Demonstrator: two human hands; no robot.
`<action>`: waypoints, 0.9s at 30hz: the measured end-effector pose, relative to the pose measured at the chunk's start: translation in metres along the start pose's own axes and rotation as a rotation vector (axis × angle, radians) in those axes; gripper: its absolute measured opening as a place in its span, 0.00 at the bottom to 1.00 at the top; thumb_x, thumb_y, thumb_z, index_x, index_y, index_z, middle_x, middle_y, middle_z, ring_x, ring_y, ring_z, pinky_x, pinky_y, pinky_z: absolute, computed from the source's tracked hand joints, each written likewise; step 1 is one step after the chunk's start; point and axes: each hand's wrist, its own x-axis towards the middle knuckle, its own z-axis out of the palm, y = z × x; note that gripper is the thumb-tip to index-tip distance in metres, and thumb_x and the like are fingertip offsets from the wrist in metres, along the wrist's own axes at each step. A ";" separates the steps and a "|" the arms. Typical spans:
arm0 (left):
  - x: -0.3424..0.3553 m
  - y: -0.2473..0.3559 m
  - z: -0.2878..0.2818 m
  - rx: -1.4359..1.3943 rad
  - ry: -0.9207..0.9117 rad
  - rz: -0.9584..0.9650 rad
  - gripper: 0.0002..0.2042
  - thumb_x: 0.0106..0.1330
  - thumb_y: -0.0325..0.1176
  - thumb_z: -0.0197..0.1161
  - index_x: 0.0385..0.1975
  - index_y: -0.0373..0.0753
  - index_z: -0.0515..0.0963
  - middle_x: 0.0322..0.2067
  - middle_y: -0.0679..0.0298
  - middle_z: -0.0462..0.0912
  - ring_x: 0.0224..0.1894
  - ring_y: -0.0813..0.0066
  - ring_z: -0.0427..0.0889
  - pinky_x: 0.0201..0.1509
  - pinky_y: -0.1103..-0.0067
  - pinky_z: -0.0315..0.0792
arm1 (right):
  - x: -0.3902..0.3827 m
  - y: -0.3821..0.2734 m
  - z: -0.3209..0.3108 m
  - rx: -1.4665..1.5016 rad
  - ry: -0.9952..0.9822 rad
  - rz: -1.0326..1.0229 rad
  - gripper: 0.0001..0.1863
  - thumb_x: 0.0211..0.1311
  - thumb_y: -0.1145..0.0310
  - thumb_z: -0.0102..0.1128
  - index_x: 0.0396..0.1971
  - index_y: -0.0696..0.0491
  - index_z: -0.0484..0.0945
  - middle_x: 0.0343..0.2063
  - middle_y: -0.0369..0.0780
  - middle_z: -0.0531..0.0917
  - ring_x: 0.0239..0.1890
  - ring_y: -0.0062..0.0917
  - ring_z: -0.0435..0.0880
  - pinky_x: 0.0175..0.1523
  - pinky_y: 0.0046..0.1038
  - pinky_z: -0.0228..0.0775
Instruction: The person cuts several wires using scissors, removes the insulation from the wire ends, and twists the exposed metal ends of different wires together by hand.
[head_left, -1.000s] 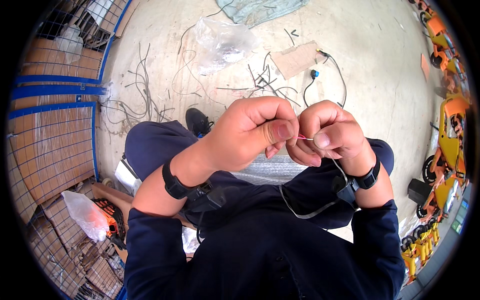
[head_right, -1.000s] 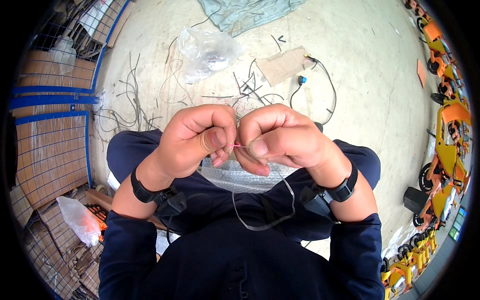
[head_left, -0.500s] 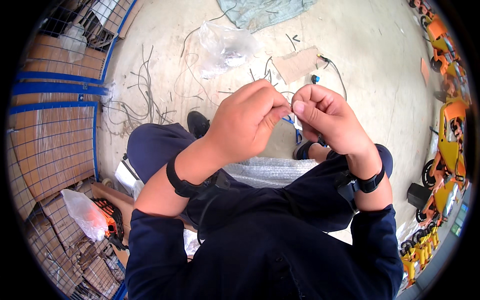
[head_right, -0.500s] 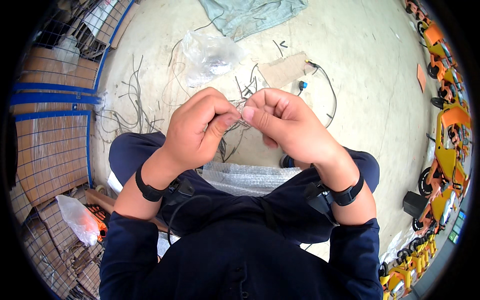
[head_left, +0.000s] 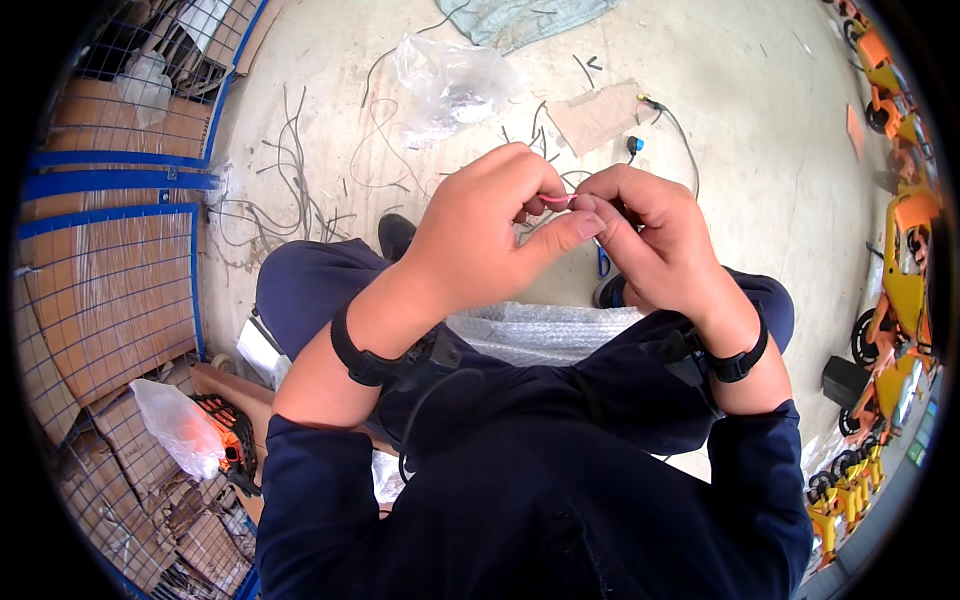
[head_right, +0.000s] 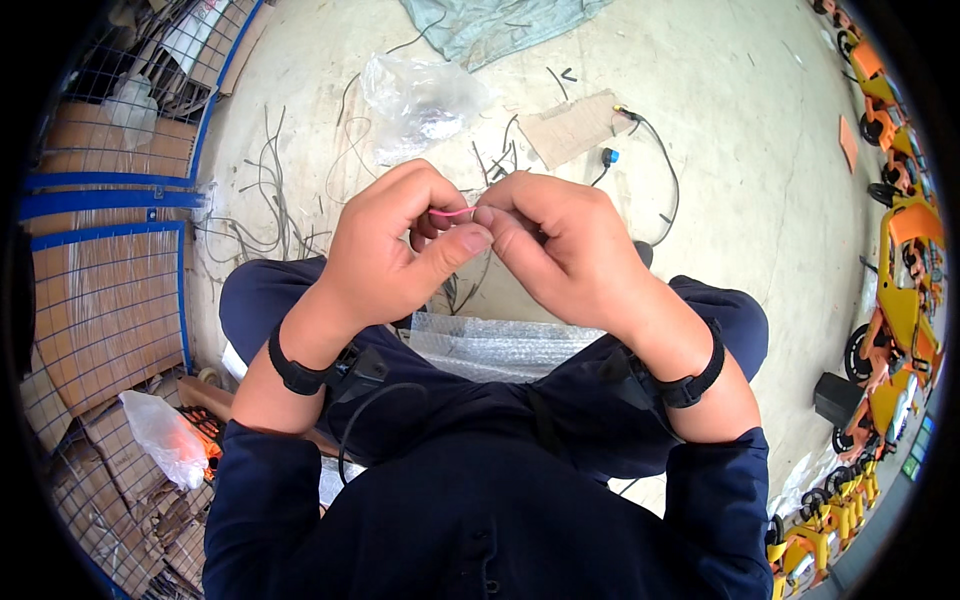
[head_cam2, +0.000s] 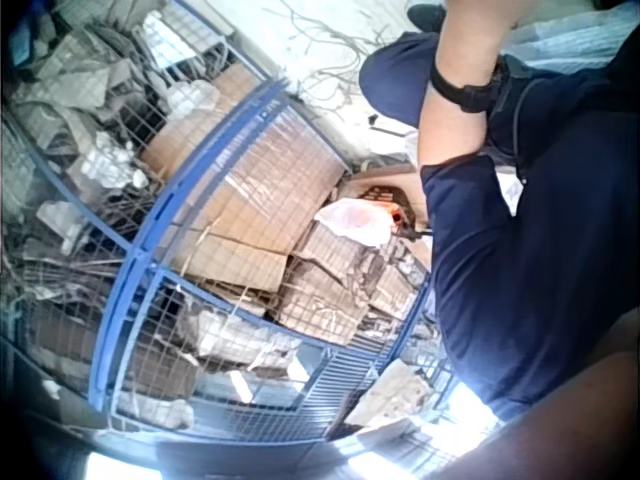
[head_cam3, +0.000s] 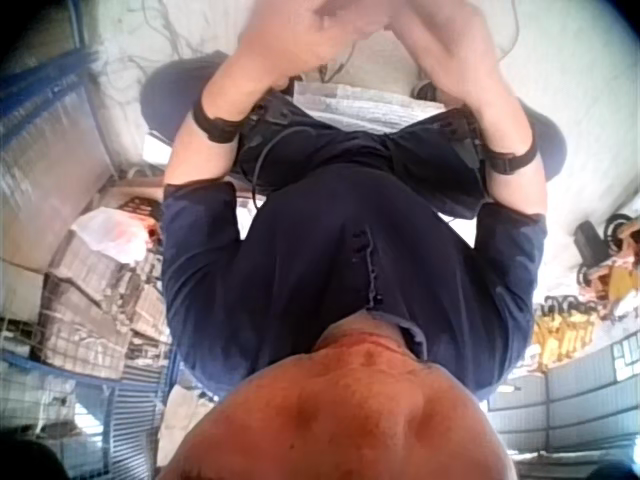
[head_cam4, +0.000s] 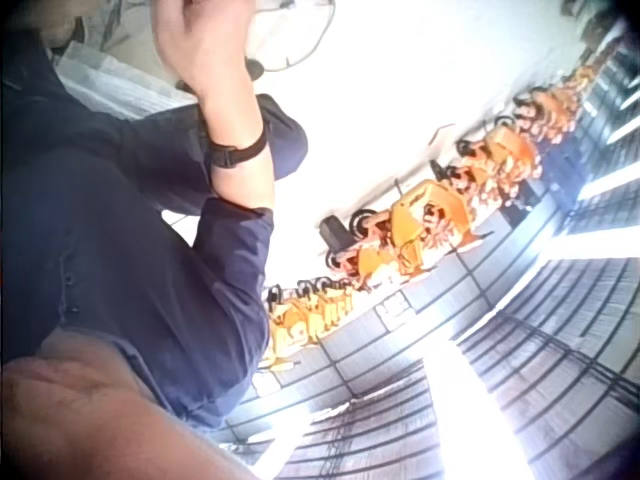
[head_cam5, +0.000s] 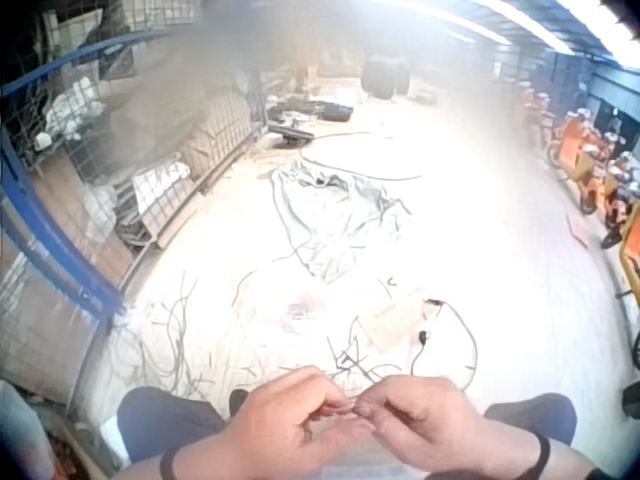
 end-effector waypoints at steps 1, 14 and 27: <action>0.000 -0.003 0.003 0.019 0.010 0.030 0.09 0.64 0.34 0.64 0.28 0.35 0.75 0.24 0.63 0.73 0.23 0.76 0.72 0.28 0.82 0.68 | 0.000 0.000 0.002 0.017 -0.002 -0.028 0.04 0.62 0.75 0.57 0.33 0.59 0.77 0.22 0.43 0.79 0.22 0.28 0.77 0.28 0.24 0.68; -0.001 -0.009 0.006 0.147 0.006 0.057 0.06 0.64 0.26 0.59 0.24 0.34 0.76 0.19 0.61 0.74 0.20 0.71 0.72 0.25 0.77 0.65 | 0.003 0.001 0.001 0.427 -0.190 0.480 0.08 0.67 0.69 0.55 0.30 0.57 0.76 0.16 0.31 0.72 0.19 0.13 0.66 0.24 0.18 0.59; -0.008 -0.001 0.007 -1.003 -0.038 -0.344 0.11 0.72 0.35 0.52 0.29 0.35 0.73 0.24 0.65 0.77 0.26 0.81 0.74 0.30 0.82 0.71 | 0.007 0.000 0.002 1.242 -0.277 0.437 0.06 0.64 0.74 0.51 0.32 0.59 0.76 0.16 0.32 0.71 0.12 0.09 0.55 0.16 0.16 0.42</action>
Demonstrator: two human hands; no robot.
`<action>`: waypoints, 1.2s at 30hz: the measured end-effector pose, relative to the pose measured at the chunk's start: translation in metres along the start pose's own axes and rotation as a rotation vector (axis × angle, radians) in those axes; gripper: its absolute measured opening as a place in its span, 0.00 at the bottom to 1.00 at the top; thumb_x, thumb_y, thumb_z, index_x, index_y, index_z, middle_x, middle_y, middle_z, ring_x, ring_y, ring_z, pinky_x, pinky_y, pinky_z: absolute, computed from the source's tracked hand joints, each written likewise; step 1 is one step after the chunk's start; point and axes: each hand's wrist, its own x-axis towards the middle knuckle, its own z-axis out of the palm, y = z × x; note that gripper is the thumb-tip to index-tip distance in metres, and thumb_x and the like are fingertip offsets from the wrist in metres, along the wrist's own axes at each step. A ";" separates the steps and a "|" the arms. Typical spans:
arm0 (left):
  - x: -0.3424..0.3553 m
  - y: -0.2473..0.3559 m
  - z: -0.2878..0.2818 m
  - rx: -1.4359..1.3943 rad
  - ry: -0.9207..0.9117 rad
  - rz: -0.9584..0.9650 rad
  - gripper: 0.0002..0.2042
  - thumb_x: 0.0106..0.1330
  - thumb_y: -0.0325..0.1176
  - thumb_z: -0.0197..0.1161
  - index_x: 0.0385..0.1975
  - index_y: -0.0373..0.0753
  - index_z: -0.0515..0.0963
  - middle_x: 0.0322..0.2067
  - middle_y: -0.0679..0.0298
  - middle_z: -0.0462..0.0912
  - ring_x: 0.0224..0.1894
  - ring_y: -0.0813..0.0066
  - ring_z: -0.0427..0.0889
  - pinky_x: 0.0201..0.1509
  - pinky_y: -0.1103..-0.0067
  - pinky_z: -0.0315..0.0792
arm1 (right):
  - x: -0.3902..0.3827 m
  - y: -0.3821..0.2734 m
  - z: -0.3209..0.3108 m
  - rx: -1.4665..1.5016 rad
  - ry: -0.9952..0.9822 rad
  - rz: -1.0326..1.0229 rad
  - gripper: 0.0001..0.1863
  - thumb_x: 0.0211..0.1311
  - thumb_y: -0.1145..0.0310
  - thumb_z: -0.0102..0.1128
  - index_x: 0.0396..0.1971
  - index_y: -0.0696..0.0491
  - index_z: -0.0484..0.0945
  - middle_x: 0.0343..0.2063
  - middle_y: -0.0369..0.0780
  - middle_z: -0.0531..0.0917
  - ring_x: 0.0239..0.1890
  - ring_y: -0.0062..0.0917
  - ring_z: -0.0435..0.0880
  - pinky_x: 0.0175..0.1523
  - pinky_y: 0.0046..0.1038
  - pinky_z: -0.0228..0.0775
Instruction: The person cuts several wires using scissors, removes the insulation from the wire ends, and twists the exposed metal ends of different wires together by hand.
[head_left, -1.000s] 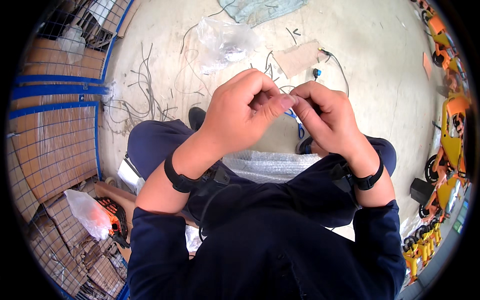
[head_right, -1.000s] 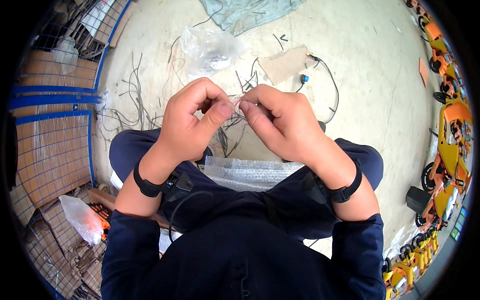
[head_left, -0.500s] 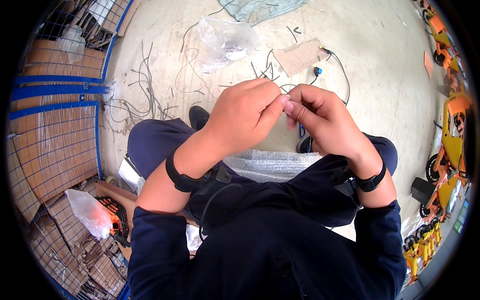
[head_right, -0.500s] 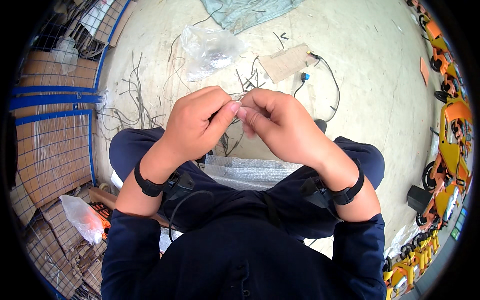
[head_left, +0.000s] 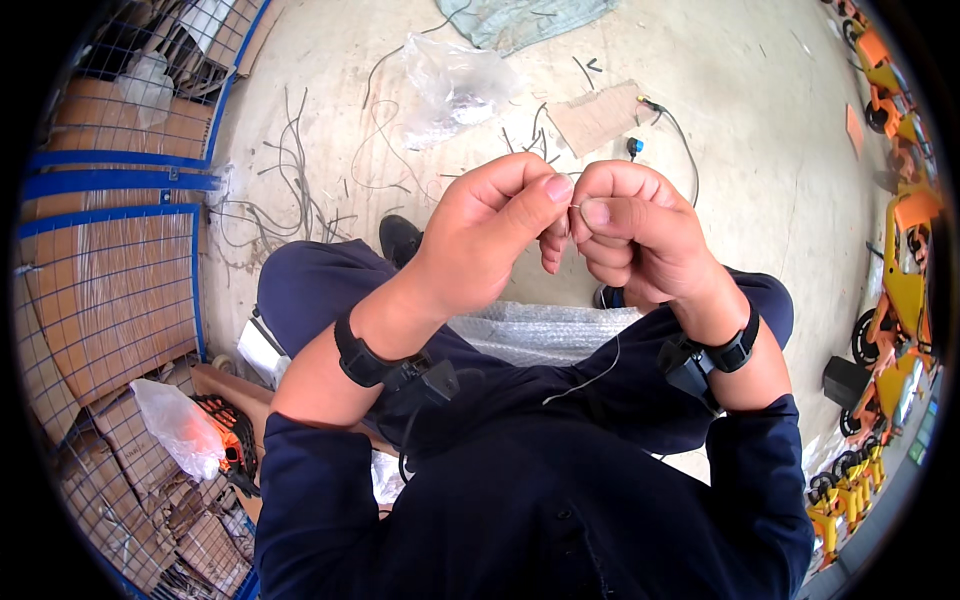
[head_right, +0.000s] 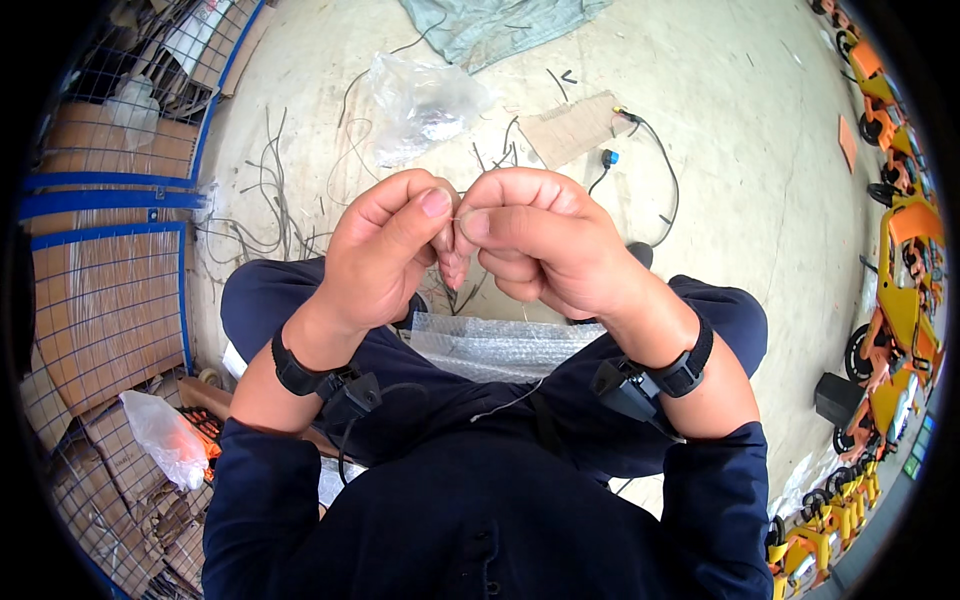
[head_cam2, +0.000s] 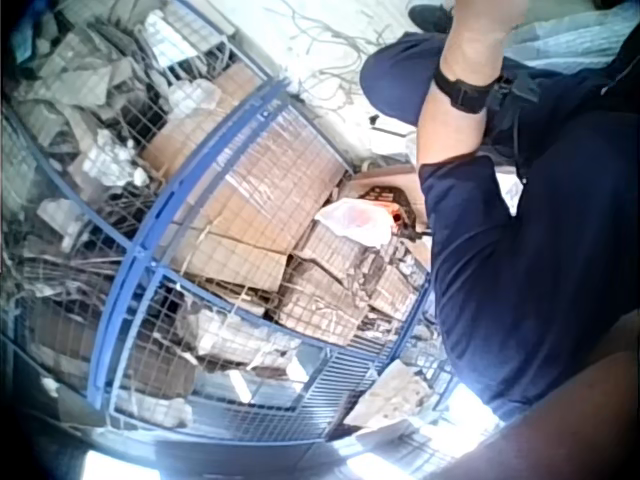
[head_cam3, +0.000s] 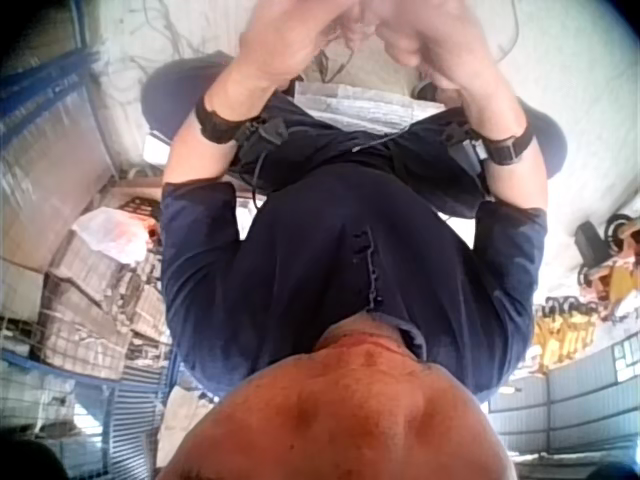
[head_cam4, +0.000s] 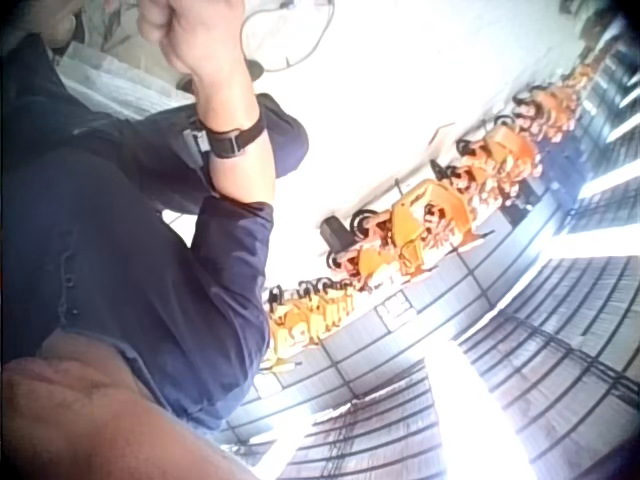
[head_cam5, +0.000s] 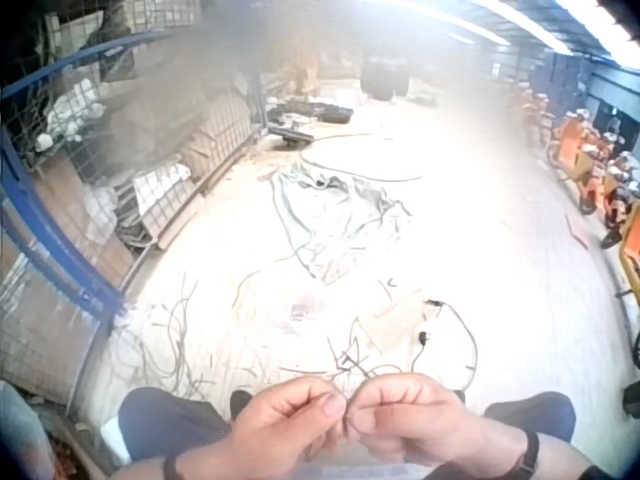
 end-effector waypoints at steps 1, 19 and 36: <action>-0.001 -0.001 -0.001 -0.036 -0.020 0.001 0.11 0.73 0.35 0.52 0.30 0.35 0.73 0.24 0.65 0.77 0.26 0.81 0.74 0.30 0.81 0.72 | 0.000 0.000 0.000 0.031 -0.021 -0.001 0.06 0.64 0.74 0.51 0.32 0.59 0.76 0.16 0.32 0.70 0.12 0.09 0.54 0.15 0.16 0.41; 0.000 0.000 0.010 -0.394 -0.158 -0.030 0.15 0.75 0.37 0.43 0.25 0.38 0.67 0.25 0.60 0.72 0.26 0.70 0.73 0.30 0.76 0.73 | 0.006 0.008 -0.017 0.425 -0.417 0.012 0.09 0.65 0.74 0.45 0.31 0.63 0.72 0.12 0.28 0.56 0.11 0.12 0.49 0.14 0.19 0.40; -0.002 -0.002 0.000 0.515 -0.017 0.346 0.12 0.67 0.38 0.61 0.28 0.38 0.69 0.22 0.70 0.69 0.26 0.86 0.64 0.28 0.83 0.62 | -0.007 0.002 0.003 -0.607 0.042 -0.378 0.05 0.66 0.72 0.57 0.36 0.58 0.77 0.25 0.32 0.78 0.21 0.11 0.67 0.26 0.17 0.58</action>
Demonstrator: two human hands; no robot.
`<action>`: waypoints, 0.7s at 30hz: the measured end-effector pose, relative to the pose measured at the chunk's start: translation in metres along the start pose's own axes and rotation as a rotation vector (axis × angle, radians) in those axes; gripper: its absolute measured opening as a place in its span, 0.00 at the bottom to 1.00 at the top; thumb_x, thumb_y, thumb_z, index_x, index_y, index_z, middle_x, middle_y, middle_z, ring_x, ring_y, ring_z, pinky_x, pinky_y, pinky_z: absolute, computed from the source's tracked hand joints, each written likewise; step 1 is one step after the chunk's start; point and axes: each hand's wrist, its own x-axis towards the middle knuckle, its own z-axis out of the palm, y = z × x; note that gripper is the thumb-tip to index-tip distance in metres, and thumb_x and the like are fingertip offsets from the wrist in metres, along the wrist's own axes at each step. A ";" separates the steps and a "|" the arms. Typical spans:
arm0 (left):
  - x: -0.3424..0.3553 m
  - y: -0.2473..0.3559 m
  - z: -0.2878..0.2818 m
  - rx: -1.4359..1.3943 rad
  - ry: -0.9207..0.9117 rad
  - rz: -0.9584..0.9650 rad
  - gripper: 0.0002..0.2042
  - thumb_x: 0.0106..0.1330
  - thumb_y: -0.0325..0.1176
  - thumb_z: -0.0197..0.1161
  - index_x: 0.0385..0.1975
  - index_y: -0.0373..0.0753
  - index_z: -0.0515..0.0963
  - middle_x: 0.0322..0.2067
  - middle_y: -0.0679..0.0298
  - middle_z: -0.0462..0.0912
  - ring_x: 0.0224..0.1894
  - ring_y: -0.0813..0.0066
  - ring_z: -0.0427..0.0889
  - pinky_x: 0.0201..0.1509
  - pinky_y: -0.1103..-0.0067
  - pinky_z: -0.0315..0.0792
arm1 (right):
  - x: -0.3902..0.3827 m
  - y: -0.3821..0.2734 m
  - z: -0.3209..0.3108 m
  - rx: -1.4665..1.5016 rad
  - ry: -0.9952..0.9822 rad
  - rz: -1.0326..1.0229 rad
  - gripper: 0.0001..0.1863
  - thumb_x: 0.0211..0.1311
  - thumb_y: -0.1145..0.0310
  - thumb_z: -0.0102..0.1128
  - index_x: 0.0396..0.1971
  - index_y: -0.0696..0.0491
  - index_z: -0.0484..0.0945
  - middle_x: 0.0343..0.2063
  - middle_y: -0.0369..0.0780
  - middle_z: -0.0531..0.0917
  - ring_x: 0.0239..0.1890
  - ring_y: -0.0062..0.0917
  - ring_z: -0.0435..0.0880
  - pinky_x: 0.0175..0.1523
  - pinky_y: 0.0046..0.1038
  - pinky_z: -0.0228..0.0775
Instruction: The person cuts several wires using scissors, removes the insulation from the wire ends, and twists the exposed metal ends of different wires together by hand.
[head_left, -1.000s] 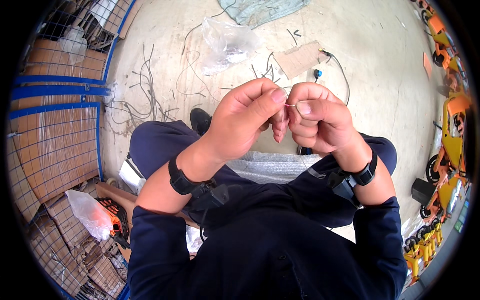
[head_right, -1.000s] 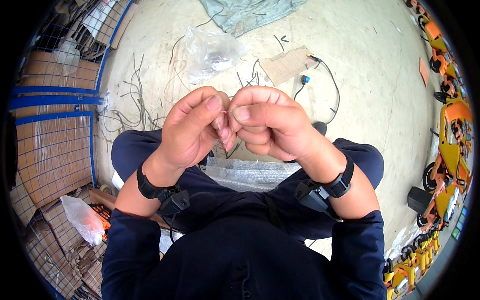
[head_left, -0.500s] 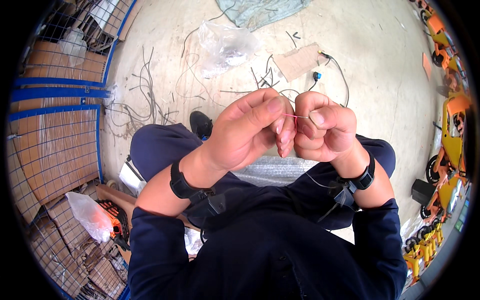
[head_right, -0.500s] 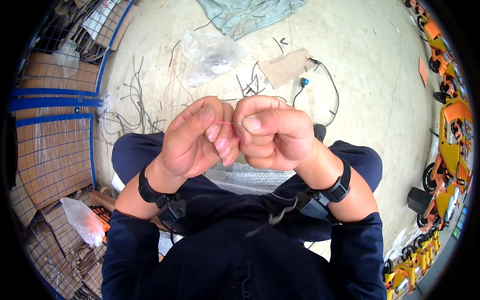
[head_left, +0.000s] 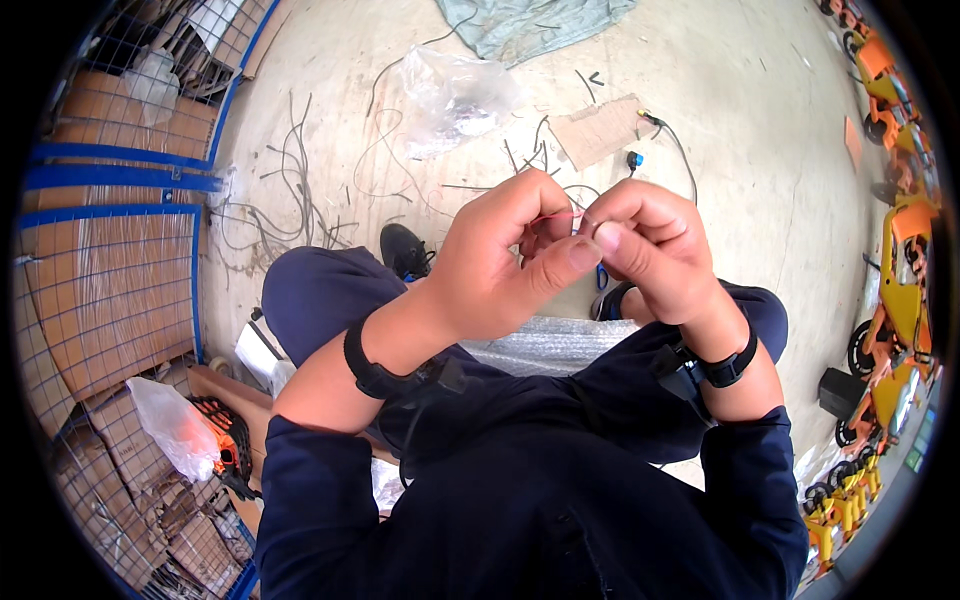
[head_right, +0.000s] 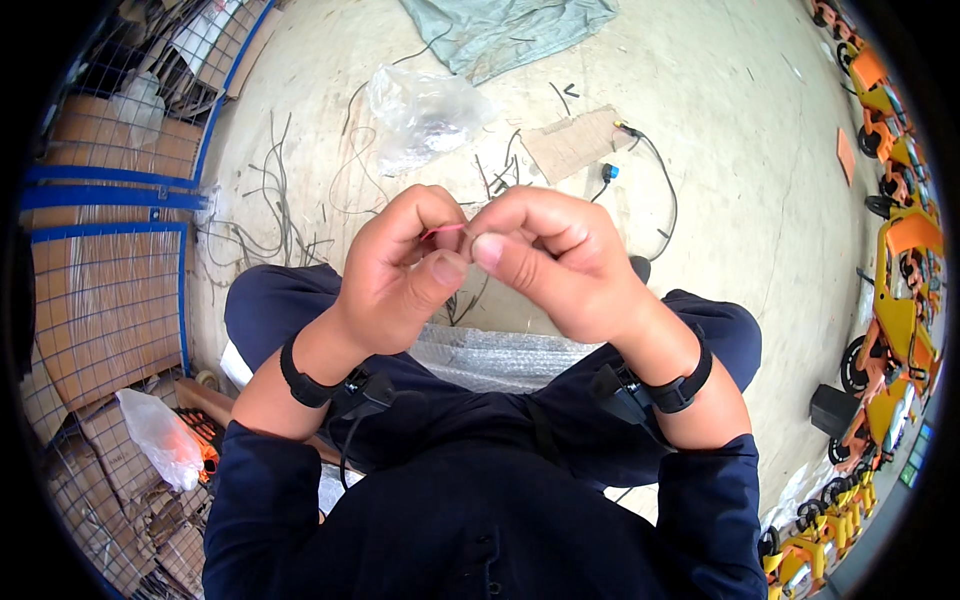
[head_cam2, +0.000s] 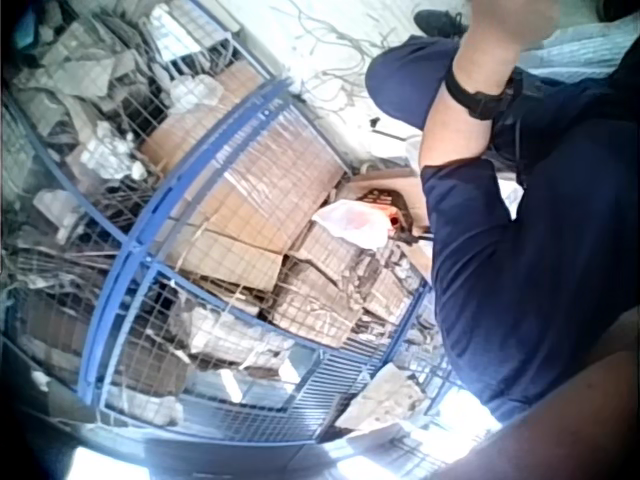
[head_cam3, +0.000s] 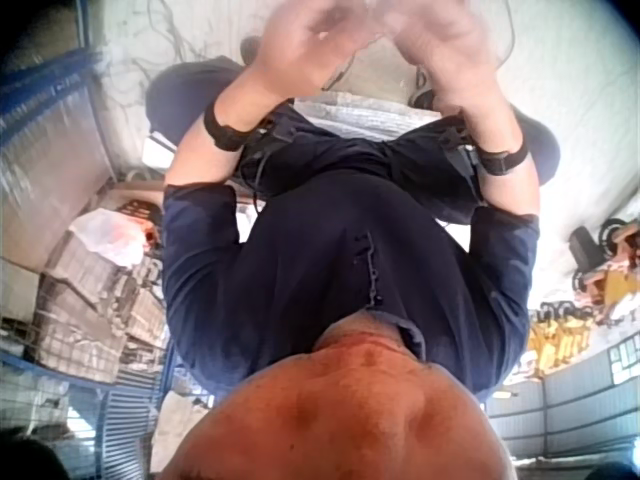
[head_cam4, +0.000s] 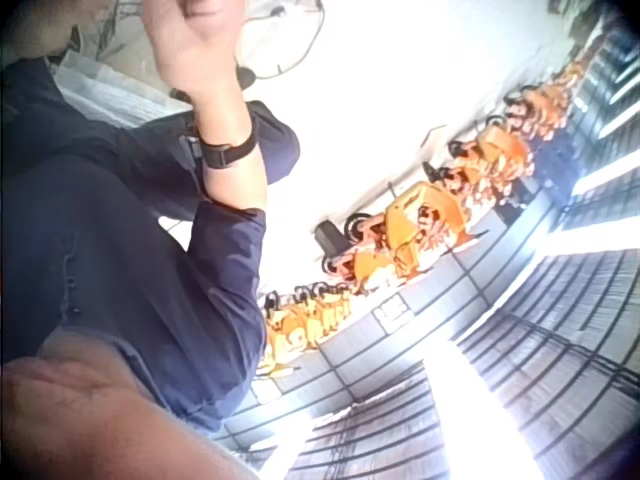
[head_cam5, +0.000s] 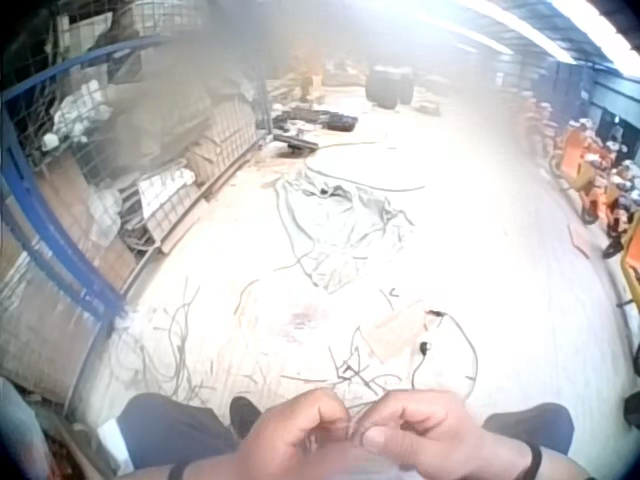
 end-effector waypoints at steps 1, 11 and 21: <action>0.001 0.000 0.001 0.028 0.011 0.003 0.11 0.67 0.37 0.60 0.28 0.38 0.69 0.21 0.70 0.68 0.25 0.85 0.64 0.27 0.83 0.62 | -0.001 0.005 0.000 -0.115 0.003 -0.059 0.05 0.64 0.73 0.58 0.36 0.59 0.78 0.25 0.32 0.77 0.23 0.12 0.68 0.28 0.18 0.59; 0.009 -0.001 -0.004 0.444 0.056 0.131 0.08 0.70 0.28 0.54 0.27 0.35 0.71 0.22 0.67 0.70 0.24 0.81 0.65 0.27 0.81 0.61 | 0.003 -0.010 0.001 -0.368 0.043 0.140 0.06 0.63 0.72 0.61 0.36 0.57 0.77 0.19 0.33 0.74 0.20 0.15 0.67 0.26 0.19 0.60; 0.007 0.010 -0.008 0.027 -0.108 -0.253 0.10 0.73 0.34 0.52 0.28 0.37 0.71 0.20 0.70 0.70 0.23 0.83 0.69 0.25 0.85 0.64 | 0.002 -0.032 0.005 -0.522 -0.009 0.202 0.05 0.67 0.72 0.55 0.35 0.58 0.75 0.23 0.35 0.81 0.23 0.16 0.75 0.27 0.23 0.67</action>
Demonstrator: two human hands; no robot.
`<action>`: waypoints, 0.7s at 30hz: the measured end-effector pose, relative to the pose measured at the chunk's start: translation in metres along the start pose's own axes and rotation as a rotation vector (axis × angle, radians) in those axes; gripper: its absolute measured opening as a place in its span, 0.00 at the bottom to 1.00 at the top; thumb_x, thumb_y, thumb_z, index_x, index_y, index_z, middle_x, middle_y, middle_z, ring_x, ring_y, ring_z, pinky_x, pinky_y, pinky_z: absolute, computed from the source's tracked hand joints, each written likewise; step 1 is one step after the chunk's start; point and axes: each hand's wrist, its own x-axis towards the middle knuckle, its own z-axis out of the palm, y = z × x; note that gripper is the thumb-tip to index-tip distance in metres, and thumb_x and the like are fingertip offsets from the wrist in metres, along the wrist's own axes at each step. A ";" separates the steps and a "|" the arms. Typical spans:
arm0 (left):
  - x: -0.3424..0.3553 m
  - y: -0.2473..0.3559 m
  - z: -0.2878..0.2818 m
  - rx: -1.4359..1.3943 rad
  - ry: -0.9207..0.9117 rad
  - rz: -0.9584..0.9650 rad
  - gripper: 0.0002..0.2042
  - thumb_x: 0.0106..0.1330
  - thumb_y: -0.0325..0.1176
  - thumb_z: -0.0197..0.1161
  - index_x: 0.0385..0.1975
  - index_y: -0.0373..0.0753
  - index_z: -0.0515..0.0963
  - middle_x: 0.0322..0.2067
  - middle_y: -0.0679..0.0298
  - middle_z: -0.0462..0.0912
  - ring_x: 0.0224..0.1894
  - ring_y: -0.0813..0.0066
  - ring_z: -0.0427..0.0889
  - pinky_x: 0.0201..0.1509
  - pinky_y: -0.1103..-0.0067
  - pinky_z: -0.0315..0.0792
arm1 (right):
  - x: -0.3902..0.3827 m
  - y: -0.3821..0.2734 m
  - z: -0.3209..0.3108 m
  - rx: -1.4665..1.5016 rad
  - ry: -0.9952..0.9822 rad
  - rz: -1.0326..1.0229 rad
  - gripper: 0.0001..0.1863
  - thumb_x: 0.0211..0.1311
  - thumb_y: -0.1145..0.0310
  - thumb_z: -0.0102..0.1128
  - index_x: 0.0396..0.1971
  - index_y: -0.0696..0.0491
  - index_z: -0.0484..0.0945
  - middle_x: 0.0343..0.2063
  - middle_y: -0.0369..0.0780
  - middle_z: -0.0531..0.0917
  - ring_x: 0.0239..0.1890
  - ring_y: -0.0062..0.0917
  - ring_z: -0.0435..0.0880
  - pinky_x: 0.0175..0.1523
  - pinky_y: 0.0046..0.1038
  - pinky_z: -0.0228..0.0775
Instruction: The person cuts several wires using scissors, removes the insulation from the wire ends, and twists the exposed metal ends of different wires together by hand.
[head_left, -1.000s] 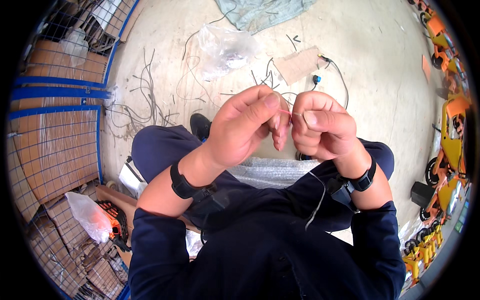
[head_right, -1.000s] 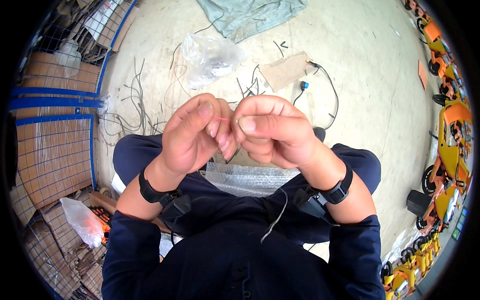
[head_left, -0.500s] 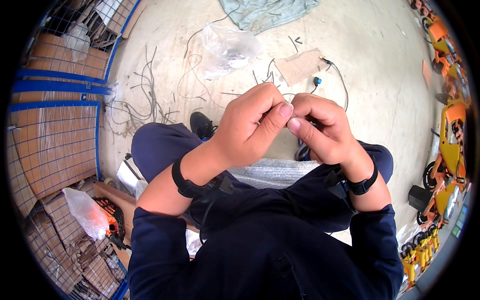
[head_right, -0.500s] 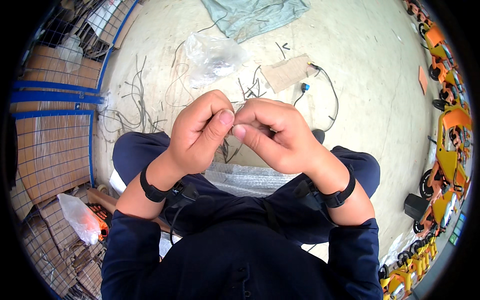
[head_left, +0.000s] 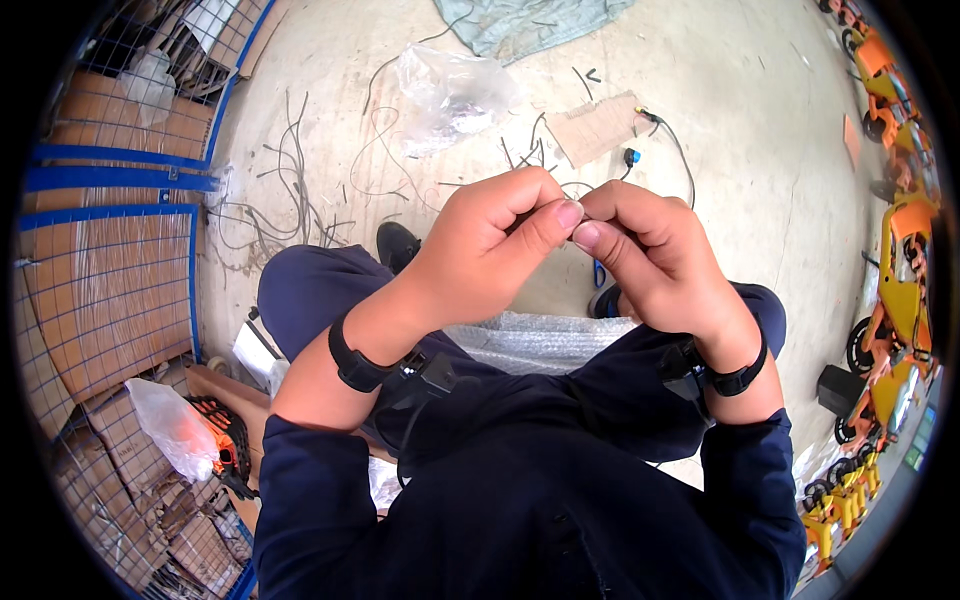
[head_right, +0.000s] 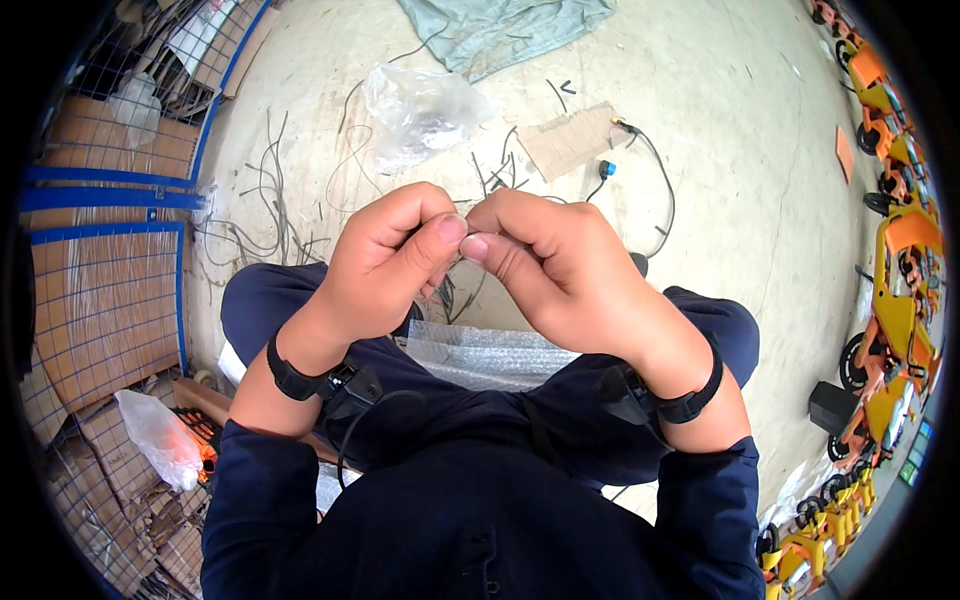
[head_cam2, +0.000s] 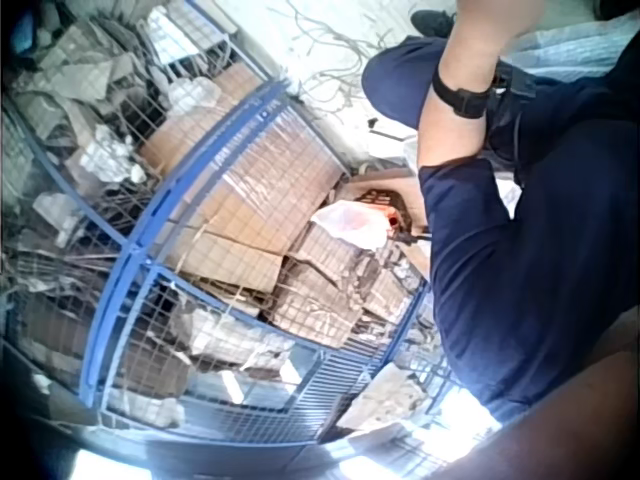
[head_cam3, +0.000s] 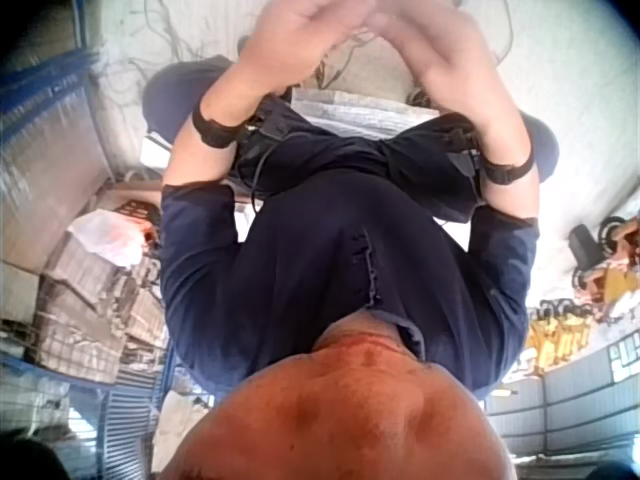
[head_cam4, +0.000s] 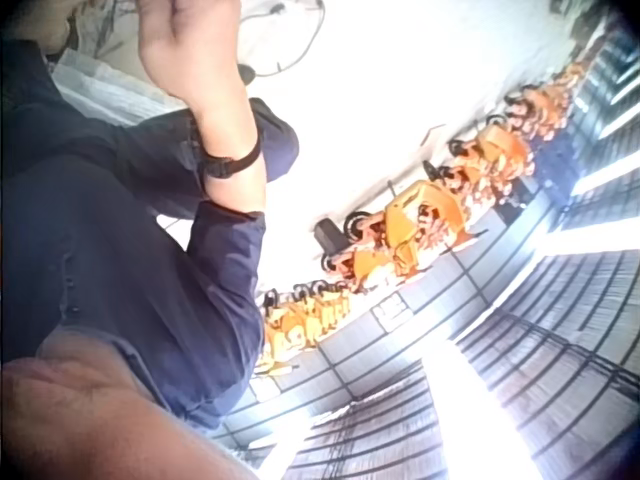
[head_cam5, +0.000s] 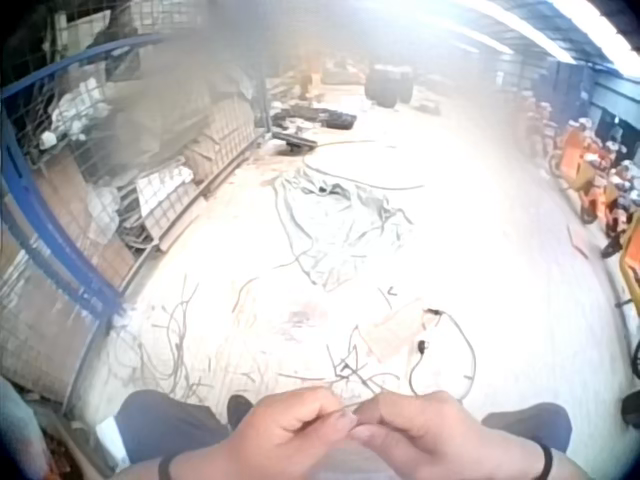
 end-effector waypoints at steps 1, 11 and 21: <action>0.000 0.001 0.001 -0.111 -0.025 -0.027 0.11 0.73 0.35 0.51 0.29 0.37 0.70 0.20 0.70 0.70 0.23 0.82 0.70 0.25 0.85 0.65 | 0.000 0.002 0.001 0.093 0.005 -0.040 0.04 0.67 0.73 0.54 0.35 0.58 0.75 0.24 0.36 0.82 0.23 0.17 0.76 0.27 0.23 0.68; -0.004 0.001 0.008 -0.711 -0.083 -0.029 0.12 0.74 0.36 0.48 0.31 0.35 0.69 0.24 0.65 0.70 0.24 0.77 0.75 0.28 0.80 0.73 | 0.009 0.033 0.011 0.985 -0.274 -0.054 0.10 0.72 0.68 0.46 0.36 0.57 0.75 0.31 0.46 0.84 0.17 0.13 0.73 0.17 0.15 0.46; -0.007 0.003 0.005 -0.783 -0.138 -0.036 0.15 0.75 0.39 0.45 0.28 0.36 0.65 0.26 0.61 0.69 0.24 0.73 0.76 0.27 0.75 0.76 | 0.010 0.034 0.015 1.181 -0.357 -0.076 0.12 0.73 0.66 0.45 0.38 0.59 0.74 0.31 0.50 0.83 0.16 0.16 0.74 0.15 0.14 0.44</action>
